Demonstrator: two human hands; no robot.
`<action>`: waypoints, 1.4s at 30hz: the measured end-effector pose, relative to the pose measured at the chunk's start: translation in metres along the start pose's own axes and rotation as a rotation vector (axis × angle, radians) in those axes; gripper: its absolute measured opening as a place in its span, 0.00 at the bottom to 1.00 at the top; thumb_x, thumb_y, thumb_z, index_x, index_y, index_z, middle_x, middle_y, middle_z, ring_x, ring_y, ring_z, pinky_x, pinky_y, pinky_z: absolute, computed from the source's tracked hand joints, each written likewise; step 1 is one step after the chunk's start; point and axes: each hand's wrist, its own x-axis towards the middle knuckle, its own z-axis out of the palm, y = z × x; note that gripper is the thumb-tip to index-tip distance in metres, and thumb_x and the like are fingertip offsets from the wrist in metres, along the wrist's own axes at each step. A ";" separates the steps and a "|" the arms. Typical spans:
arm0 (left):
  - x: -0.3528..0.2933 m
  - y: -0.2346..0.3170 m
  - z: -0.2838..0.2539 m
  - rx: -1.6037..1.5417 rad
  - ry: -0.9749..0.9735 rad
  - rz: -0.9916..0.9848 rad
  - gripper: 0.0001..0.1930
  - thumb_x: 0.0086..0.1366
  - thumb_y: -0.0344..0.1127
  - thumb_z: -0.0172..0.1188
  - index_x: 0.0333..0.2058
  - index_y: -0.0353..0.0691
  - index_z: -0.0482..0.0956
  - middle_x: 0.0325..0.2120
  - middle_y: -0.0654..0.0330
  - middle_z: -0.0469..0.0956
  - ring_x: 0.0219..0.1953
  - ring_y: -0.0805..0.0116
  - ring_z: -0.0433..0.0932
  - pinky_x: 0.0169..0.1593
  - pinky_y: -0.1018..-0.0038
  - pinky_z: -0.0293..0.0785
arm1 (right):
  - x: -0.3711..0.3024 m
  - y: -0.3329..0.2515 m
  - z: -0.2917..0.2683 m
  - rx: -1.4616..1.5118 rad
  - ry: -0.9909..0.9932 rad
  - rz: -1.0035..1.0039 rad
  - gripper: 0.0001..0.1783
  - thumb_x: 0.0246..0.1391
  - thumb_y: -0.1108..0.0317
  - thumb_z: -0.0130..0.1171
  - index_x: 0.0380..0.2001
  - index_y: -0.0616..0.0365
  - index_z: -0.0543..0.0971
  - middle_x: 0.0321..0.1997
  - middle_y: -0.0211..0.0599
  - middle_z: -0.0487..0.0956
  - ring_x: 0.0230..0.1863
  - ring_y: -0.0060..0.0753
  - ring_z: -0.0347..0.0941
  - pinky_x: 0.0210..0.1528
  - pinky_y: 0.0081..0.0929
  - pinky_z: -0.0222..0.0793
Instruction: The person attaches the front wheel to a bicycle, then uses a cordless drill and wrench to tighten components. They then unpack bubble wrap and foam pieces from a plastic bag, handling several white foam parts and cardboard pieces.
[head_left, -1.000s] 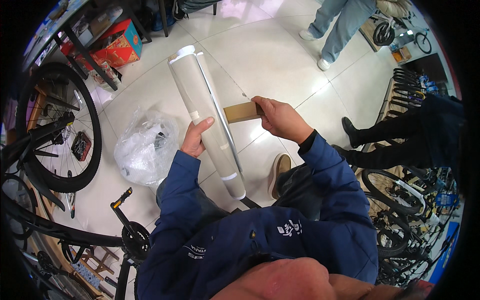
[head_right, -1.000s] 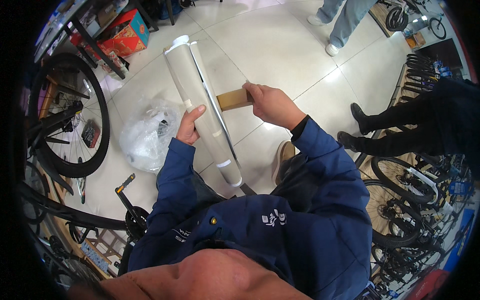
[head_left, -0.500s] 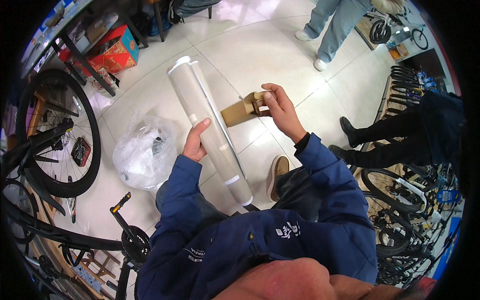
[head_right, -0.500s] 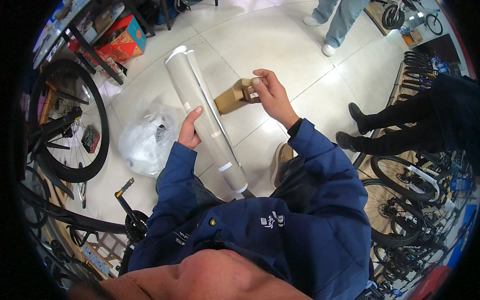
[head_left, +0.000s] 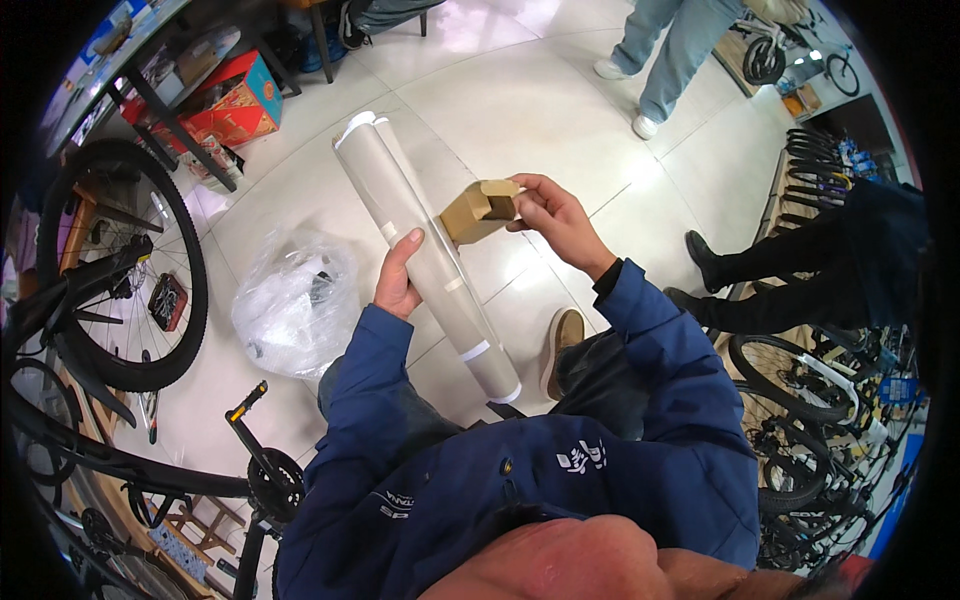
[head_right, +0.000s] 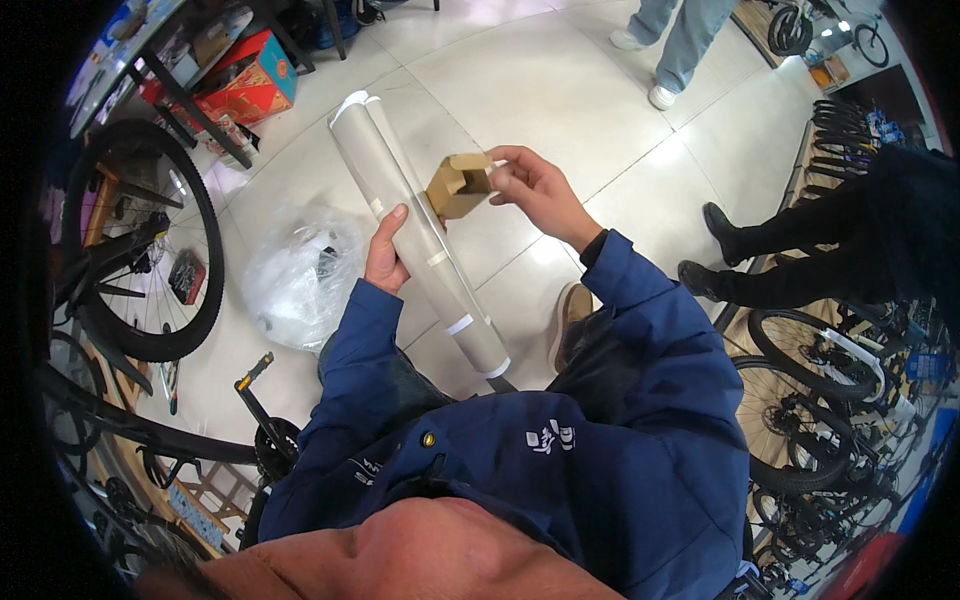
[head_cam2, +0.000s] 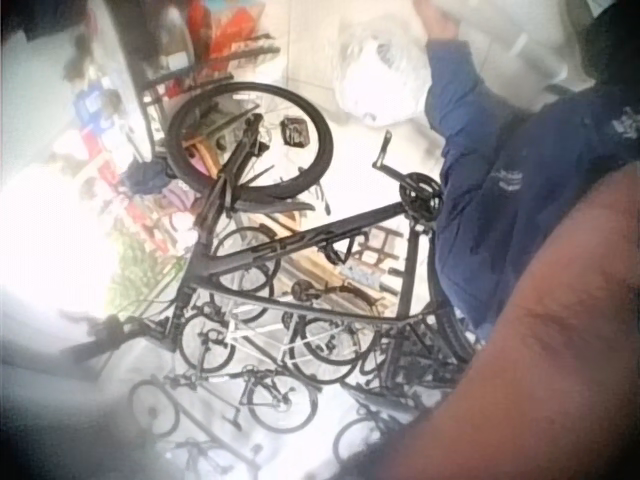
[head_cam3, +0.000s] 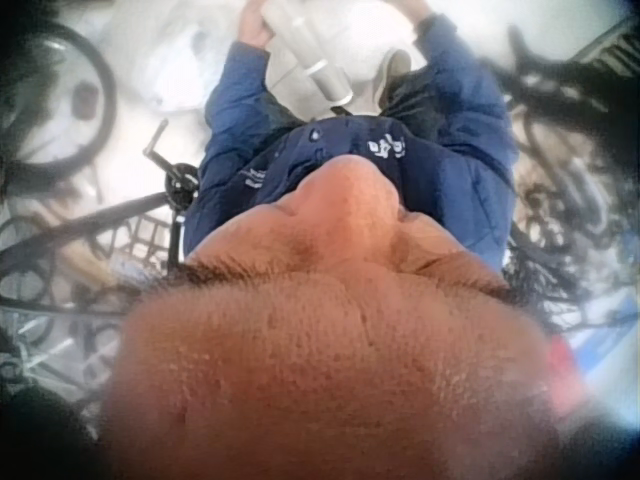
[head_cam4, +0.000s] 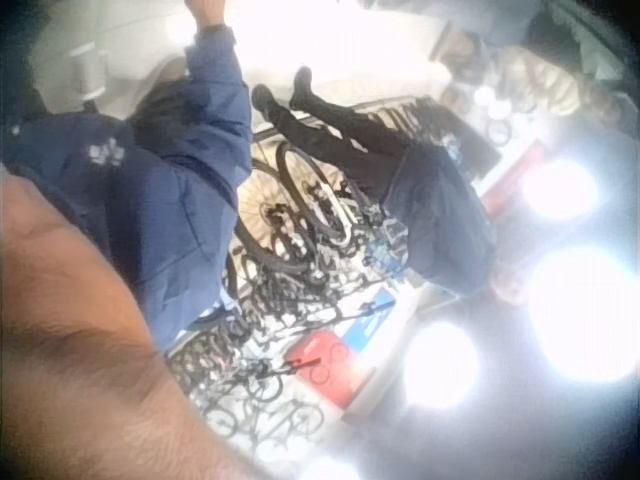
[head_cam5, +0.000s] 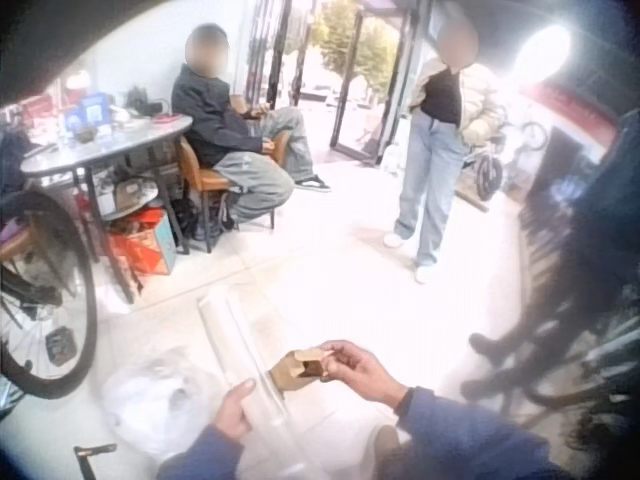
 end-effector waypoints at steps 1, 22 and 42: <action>-0.001 0.000 0.000 -0.044 -0.027 0.002 0.29 0.69 0.49 0.65 0.58 0.29 0.76 0.46 0.46 0.84 0.47 0.56 0.85 0.55 0.62 0.82 | 0.000 0.002 0.002 0.048 -0.113 -0.084 0.27 0.69 0.60 0.62 0.66 0.55 0.70 0.55 0.34 0.76 0.61 0.30 0.74 0.60 0.36 0.78; -0.011 -0.015 -0.004 -0.027 -0.093 0.056 0.30 0.68 0.49 0.67 0.61 0.35 0.74 0.52 0.50 0.82 0.52 0.55 0.83 0.59 0.57 0.81 | -0.020 -0.039 0.038 -0.931 -0.063 0.076 0.29 0.53 0.54 0.73 0.49 0.67 0.81 0.36 0.59 0.84 0.37 0.55 0.82 0.43 0.38 0.78; -0.021 -0.026 0.008 0.052 -0.186 -0.072 0.37 0.64 0.55 0.71 0.63 0.36 0.71 0.52 0.54 0.81 0.53 0.62 0.81 0.57 0.62 0.81 | 0.012 0.021 0.066 -1.205 0.005 0.052 0.26 0.51 0.55 0.73 0.42 0.61 0.72 0.31 0.53 0.83 0.37 0.62 0.81 0.39 0.50 0.77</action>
